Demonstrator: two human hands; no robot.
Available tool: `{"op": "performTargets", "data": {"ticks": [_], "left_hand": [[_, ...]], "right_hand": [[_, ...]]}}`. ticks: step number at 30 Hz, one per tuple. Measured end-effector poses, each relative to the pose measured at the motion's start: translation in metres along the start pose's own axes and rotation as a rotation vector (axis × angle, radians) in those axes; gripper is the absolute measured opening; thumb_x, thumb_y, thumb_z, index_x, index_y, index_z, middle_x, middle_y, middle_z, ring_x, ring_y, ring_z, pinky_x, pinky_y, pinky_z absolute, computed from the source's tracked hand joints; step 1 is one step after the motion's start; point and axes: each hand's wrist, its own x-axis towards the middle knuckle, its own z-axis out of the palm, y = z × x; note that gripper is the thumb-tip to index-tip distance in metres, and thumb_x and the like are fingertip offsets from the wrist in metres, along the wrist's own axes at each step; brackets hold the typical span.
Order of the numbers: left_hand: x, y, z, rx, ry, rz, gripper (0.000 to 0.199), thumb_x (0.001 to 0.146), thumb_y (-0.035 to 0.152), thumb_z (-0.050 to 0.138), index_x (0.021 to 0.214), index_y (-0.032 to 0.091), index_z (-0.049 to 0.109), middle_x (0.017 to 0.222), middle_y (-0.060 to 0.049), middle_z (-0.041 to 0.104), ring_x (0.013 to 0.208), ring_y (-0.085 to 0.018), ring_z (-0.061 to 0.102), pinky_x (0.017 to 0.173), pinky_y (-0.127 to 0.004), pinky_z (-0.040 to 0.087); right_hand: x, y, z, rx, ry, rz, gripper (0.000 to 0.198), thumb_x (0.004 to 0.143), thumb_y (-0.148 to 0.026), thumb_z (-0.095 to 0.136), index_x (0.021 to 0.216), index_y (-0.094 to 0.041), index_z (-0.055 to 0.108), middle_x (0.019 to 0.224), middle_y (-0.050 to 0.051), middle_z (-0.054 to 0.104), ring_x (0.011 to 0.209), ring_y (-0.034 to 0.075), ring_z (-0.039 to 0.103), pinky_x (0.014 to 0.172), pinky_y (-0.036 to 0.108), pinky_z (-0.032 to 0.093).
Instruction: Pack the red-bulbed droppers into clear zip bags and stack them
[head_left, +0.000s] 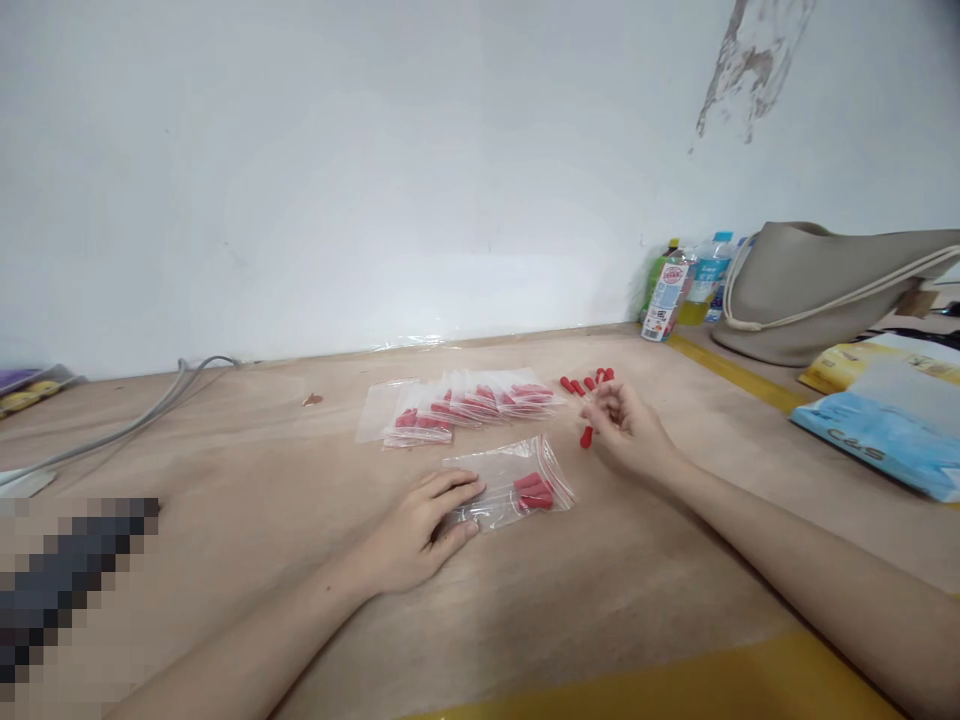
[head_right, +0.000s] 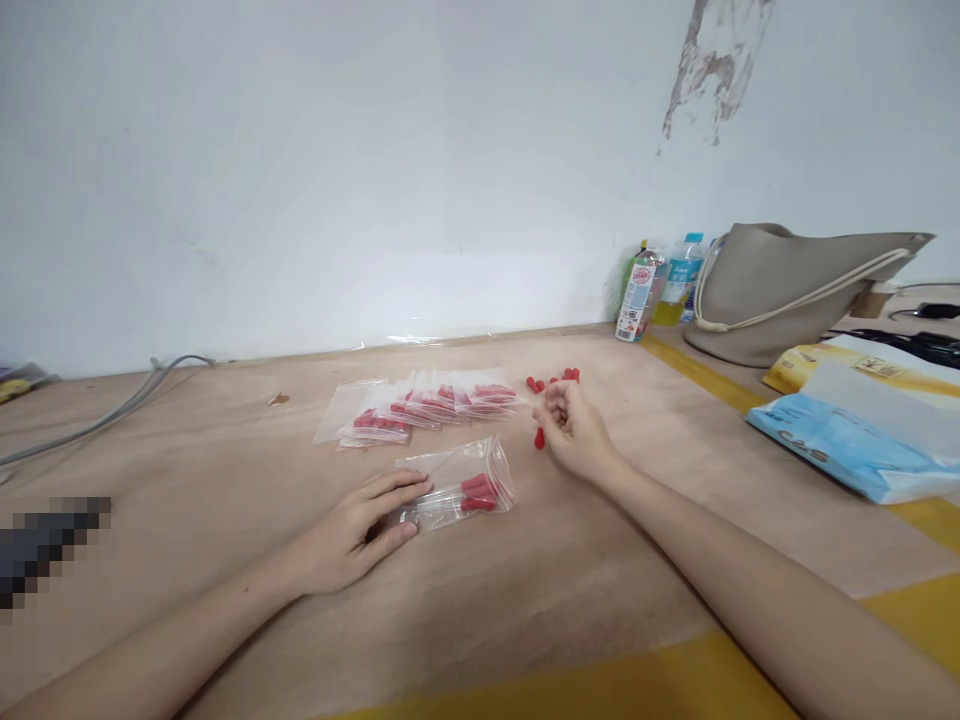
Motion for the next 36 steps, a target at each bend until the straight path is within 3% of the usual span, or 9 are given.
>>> {"op": "performTargets", "data": {"ticks": [3,6,10,15,19,28,32,36], "left_hand": [[0.000,0.000,0.000,-0.007,0.012,0.008,0.040,0.090,0.032,0.045,0.129,0.025,0.045,0.131,-0.007,0.047,0.121,-0.023,0.042,0.101,-0.042,0.038],[0.000,0.000,0.000,-0.012,0.023,0.016,0.040,0.090,0.032,0.046,0.129,0.026,0.046,0.130,-0.006,0.048,0.120,-0.023,0.043,0.100,-0.043,0.039],[0.000,0.000,0.000,-0.011,0.014,0.000,0.040,0.090,0.032,0.046,0.129,0.025,0.045,0.131,-0.007,0.047,0.121,-0.023,0.042,0.101,-0.043,0.038],[0.001,0.001,-0.001,-0.029,0.018,0.007,0.039,0.090,0.031,0.046,0.128,0.025,0.047,0.130,-0.007,0.048,0.120,-0.023,0.044,0.100,-0.042,0.039],[0.001,0.001,-0.001,-0.049,0.035,0.010,0.039,0.089,0.031,0.047,0.128,0.025,0.047,0.129,-0.006,0.049,0.119,-0.023,0.044,0.100,-0.043,0.039],[0.001,0.001,0.000,-0.015,0.017,-0.006,0.042,0.090,0.031,0.045,0.131,0.025,0.042,0.130,-0.007,0.048,0.120,-0.023,0.043,0.100,-0.043,0.039],[-0.002,0.001,0.001,-0.012,0.014,-0.034,0.048,0.089,0.031,0.046,0.135,0.025,0.035,0.140,-0.008,0.035,0.126,-0.025,0.036,0.103,-0.044,0.035],[-0.002,0.001,0.001,-0.019,0.005,-0.053,0.050,0.089,0.032,0.045,0.137,0.026,0.030,0.143,-0.008,0.028,0.129,-0.025,0.032,0.104,-0.044,0.033]], "right_hand": [[-0.001,0.002,0.002,-0.206,-0.210,-0.027,0.022,0.081,-0.041,0.048,0.080,-0.020,0.049,0.068,0.000,0.054,0.057,0.012,0.048,0.053,0.025,0.038],[0.001,-0.002,0.000,-0.335,-0.271,-0.034,0.025,0.083,-0.038,0.043,0.071,-0.019,0.052,0.064,0.000,0.055,0.056,0.012,0.046,0.054,0.025,0.036],[0.008,-0.014,-0.020,-0.381,-0.313,-0.074,0.025,0.087,-0.035,0.034,0.079,-0.020,0.051,0.067,0.001,0.057,0.060,0.013,0.051,0.059,0.026,0.038],[0.015,-0.024,-0.056,-0.589,-0.585,-0.069,0.022,0.087,-0.037,0.037,0.085,-0.024,0.054,0.067,0.000,0.060,0.058,0.015,0.054,0.056,0.025,0.035],[0.014,-0.020,-0.060,-0.681,-0.730,-0.123,0.022,0.084,-0.036,0.044,0.077,-0.024,0.061,0.076,0.003,0.064,0.068,0.017,0.056,0.060,0.026,0.036],[0.005,-0.023,-0.033,-0.598,-0.674,-0.232,0.020,0.083,-0.032,0.048,0.083,-0.022,0.066,0.081,0.006,0.062,0.069,0.017,0.056,0.062,0.028,0.039],[-0.001,-0.023,-0.019,-0.467,-0.603,-0.259,0.020,0.083,-0.025,0.046,0.097,-0.020,0.060,0.091,0.007,0.062,0.082,0.018,0.057,0.072,0.031,0.043],[-0.007,-0.025,-0.007,-0.294,-0.557,-0.325,0.020,0.083,-0.021,0.046,0.096,-0.020,0.061,0.099,0.008,0.059,0.091,0.018,0.054,0.078,0.031,0.044]]}}
